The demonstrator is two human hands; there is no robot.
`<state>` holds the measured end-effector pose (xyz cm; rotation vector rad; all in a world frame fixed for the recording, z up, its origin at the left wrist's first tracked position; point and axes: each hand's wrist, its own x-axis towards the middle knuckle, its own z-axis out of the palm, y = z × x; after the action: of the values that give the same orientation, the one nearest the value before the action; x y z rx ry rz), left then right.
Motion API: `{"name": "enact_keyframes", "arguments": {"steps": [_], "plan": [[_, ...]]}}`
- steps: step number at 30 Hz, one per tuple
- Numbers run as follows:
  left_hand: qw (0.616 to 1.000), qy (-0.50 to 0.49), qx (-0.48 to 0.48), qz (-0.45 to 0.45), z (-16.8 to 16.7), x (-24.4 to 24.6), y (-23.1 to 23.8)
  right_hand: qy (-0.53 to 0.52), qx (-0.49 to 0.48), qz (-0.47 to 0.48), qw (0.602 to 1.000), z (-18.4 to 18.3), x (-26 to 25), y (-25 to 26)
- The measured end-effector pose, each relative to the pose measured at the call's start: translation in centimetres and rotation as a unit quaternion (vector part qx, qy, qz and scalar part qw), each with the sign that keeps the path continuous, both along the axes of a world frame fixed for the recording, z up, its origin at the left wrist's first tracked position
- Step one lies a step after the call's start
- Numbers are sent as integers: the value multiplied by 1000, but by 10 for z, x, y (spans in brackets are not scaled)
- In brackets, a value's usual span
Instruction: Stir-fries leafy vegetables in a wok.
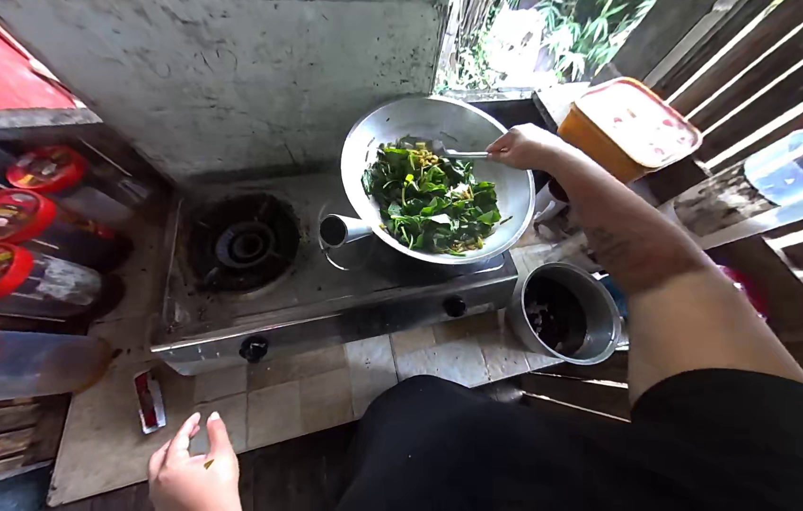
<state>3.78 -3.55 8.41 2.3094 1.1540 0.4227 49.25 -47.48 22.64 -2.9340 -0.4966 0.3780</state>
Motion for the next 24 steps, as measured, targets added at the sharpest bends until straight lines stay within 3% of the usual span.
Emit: {"name": "enact_keyframes", "arguments": {"steps": [4, 6, 10, 13, 16, 20, 24], "plan": [[1000, -2, 9, -4, 4, 4, -3, -119, -94, 41, 988, 32, -74, -3], [1000, 4, 4, -11, 3, 4, -3, -185, -89, 60, 977, 30, -120, -5], [1000, 10, -5, -28, 3, 4, -3, -229, -91, 20, 969, 16, -196, -10], [999, 10, -6, -32, 6, 4, 1, -222, -112, -31, 968, 25, -235, -15], [999, 2, 1, -42, 4, 4, 2, -160, -135, -66, 976, 29, -248, -5], [998, 4, -2, -68, 0, 5, 3, -143, -137, -65, 978, 2, -223, 12], [998, -5, 3, -65, 0, 2, 5, -147, -130, -111, 974, 52, -206, 4]]}}
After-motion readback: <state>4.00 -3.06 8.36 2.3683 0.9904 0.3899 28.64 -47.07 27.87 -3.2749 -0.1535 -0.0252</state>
